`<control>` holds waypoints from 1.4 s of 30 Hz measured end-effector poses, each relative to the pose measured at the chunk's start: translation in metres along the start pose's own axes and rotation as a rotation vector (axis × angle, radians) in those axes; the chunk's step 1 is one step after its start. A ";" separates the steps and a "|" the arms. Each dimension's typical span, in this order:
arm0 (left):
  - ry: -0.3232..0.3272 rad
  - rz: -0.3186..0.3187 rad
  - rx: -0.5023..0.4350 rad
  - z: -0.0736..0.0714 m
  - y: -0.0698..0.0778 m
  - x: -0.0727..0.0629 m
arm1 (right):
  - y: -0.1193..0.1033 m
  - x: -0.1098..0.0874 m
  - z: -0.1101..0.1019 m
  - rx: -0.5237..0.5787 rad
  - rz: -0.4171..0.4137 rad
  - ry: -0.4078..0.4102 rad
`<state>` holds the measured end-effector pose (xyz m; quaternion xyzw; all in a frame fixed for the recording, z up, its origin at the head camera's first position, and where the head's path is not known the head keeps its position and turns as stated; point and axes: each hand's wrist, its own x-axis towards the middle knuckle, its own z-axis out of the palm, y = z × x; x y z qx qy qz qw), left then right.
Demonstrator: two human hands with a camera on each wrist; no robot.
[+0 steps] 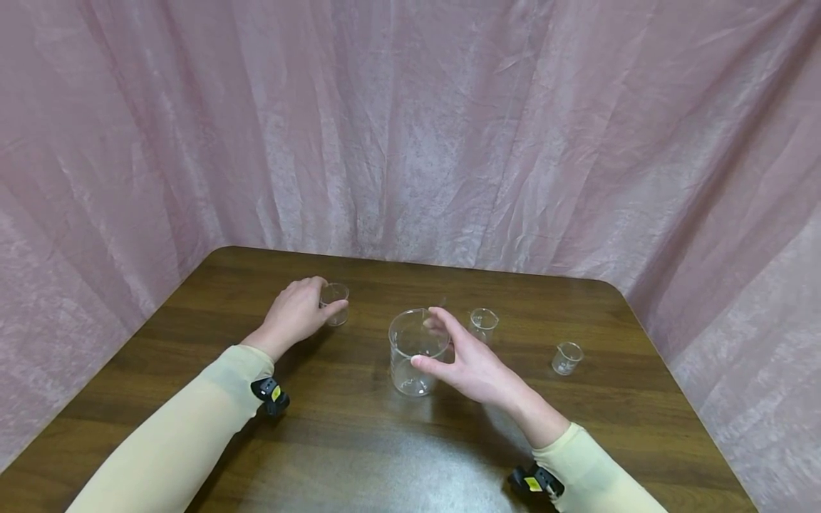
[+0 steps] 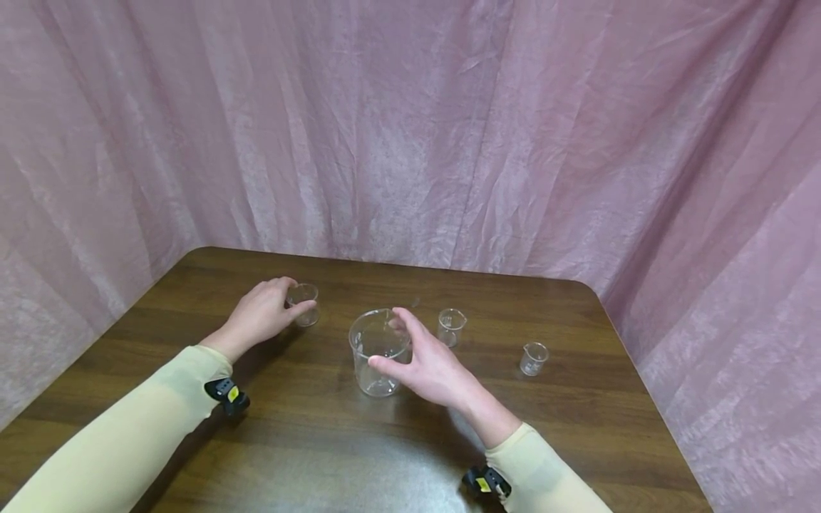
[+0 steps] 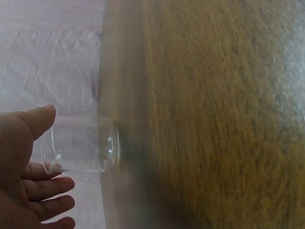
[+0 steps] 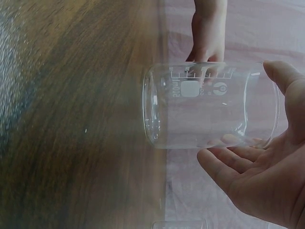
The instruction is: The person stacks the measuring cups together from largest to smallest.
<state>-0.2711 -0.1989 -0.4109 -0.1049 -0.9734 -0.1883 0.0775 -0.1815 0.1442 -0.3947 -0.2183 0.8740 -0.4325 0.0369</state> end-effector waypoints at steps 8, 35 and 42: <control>0.008 0.001 0.001 0.004 -0.001 0.000 | 0.001 0.000 0.001 -0.002 -0.003 -0.001; 0.070 0.052 0.003 -0.007 0.011 -0.004 | -0.002 0.000 0.000 0.004 0.013 0.001; 0.092 0.087 0.024 -0.014 0.022 -0.005 | -0.003 0.000 0.000 -0.004 0.013 0.006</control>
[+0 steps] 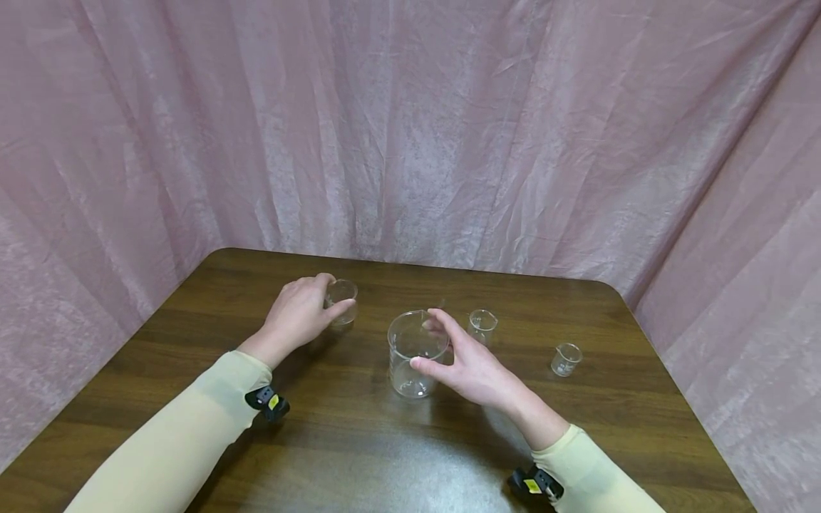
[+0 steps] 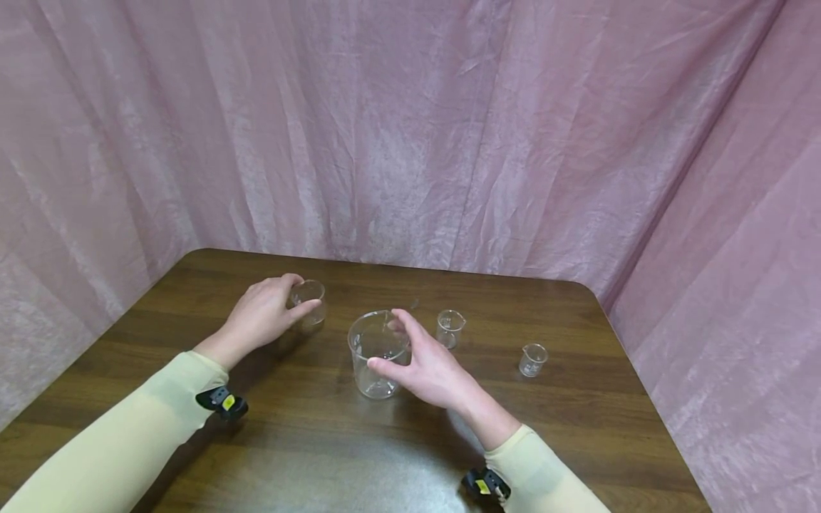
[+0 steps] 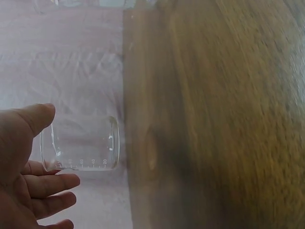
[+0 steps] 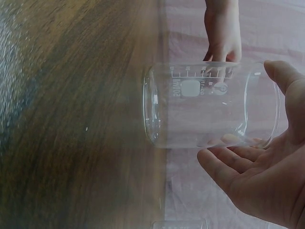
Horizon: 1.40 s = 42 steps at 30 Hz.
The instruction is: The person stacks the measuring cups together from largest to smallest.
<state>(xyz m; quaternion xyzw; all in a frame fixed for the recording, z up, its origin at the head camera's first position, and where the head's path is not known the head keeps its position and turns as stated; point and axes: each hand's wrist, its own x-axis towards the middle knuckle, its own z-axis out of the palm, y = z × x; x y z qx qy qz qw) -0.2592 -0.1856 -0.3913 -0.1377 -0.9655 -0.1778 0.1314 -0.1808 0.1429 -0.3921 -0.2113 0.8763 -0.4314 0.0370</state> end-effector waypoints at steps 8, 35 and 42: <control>0.029 0.039 0.022 -0.006 0.012 -0.003 | 0.000 -0.001 0.001 -0.001 -0.002 0.006; 0.052 0.098 0.014 -0.027 0.038 -0.004 | 0.003 0.001 -0.001 0.005 -0.006 -0.008; 0.047 0.113 0.020 -0.032 0.046 -0.007 | 0.002 0.002 -0.001 0.009 -0.009 -0.012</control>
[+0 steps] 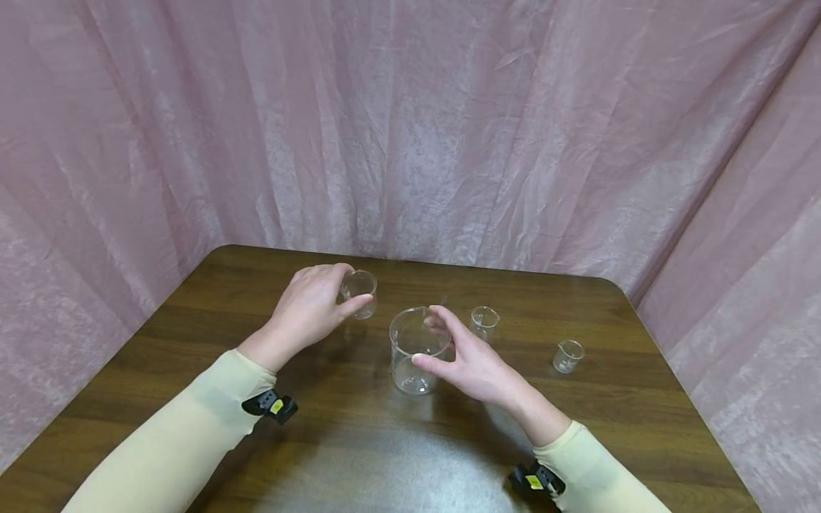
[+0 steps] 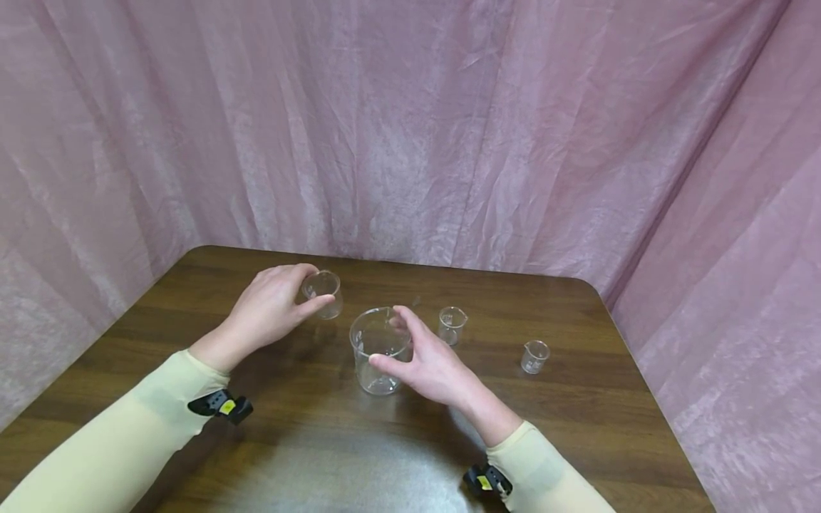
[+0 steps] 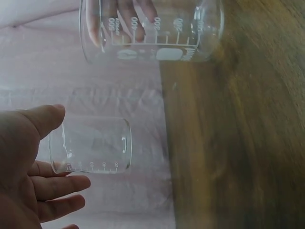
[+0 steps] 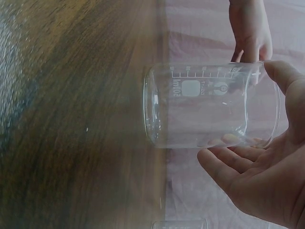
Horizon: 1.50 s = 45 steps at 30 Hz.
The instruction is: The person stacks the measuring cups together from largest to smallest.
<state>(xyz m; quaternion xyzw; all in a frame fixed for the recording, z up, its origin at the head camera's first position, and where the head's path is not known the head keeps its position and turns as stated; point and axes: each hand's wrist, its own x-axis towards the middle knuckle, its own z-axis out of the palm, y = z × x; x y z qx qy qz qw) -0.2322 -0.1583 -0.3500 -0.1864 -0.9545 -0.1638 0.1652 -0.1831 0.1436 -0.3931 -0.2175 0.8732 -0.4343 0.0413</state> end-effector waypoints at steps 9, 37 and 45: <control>0.014 0.033 -0.003 -0.006 0.011 -0.002 | 0.000 0.000 0.000 -0.004 0.004 -0.001; 0.055 0.137 -0.005 -0.022 0.040 -0.007 | 0.000 -0.001 0.000 0.005 -0.003 0.002; 0.054 0.154 -0.002 -0.024 0.046 -0.007 | -0.001 -0.001 -0.001 0.004 -0.003 0.001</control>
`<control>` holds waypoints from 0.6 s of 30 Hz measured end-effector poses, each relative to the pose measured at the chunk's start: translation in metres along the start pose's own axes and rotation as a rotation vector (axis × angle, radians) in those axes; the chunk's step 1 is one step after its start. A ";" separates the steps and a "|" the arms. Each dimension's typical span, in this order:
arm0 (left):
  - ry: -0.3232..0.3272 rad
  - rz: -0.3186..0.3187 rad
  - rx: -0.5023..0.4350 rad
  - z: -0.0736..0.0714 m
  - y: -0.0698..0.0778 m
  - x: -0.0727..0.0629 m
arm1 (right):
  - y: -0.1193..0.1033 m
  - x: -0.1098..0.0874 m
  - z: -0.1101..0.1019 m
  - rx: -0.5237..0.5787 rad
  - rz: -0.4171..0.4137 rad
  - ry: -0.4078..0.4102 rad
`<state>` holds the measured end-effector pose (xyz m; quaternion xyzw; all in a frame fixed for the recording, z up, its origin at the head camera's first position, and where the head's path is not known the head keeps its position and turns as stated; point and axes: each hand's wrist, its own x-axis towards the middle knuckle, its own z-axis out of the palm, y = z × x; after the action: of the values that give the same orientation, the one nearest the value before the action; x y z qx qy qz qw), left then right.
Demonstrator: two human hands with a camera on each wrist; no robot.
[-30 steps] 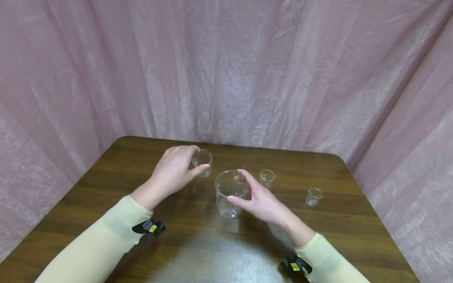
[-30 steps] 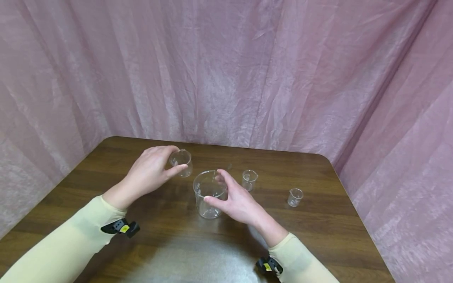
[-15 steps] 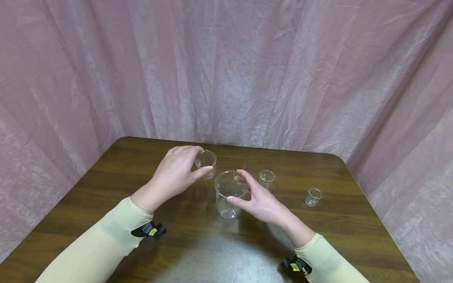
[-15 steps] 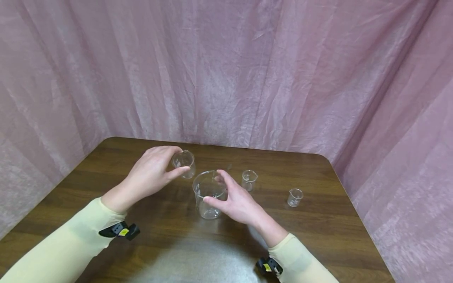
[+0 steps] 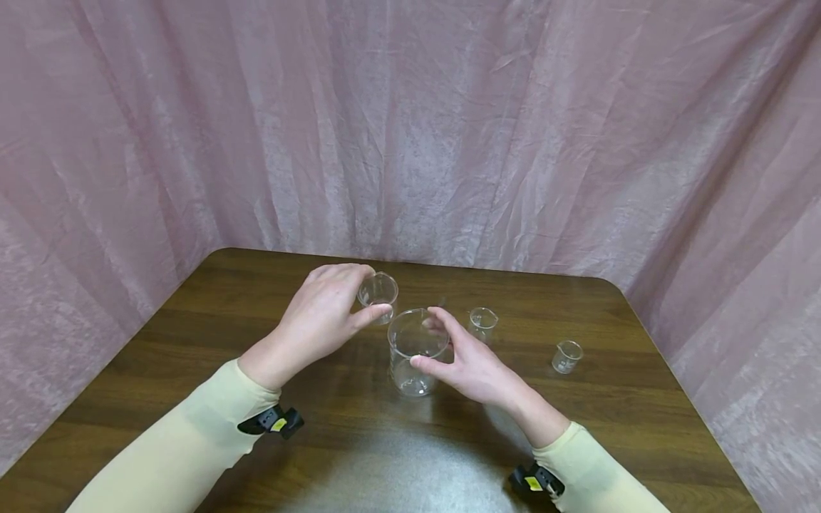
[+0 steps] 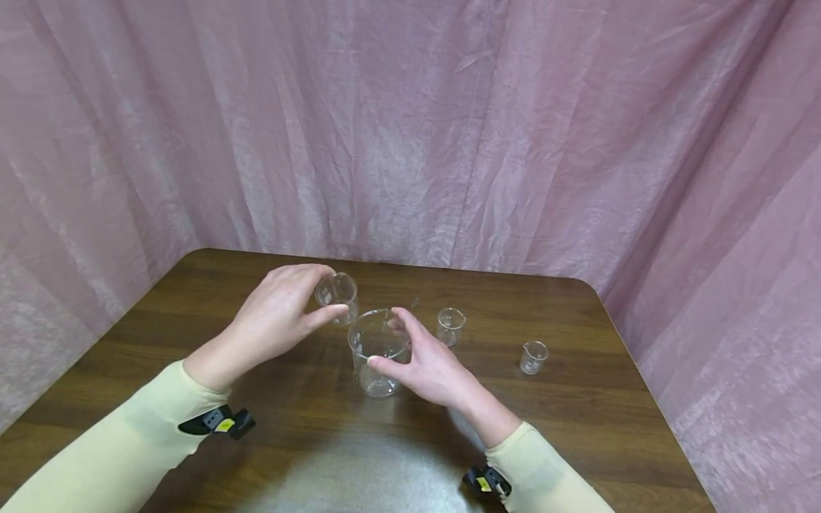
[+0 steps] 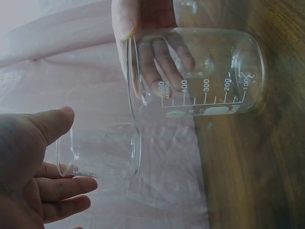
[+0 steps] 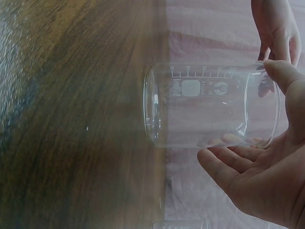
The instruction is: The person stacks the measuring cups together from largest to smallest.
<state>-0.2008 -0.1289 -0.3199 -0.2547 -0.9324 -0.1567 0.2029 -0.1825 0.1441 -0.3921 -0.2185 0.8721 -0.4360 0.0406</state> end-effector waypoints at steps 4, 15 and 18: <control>0.021 0.018 0.009 -0.002 0.001 0.000 | 0.000 0.000 0.000 -0.003 -0.004 0.000; 0.041 0.041 0.006 -0.008 0.009 0.001 | 0.001 0.000 0.001 -0.002 0.001 0.002; 0.036 0.044 -0.002 -0.010 0.012 0.002 | 0.001 0.000 0.000 -0.004 0.006 0.000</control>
<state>-0.1929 -0.1224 -0.3082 -0.2726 -0.9227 -0.1574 0.2227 -0.1825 0.1442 -0.3927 -0.2162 0.8736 -0.4340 0.0414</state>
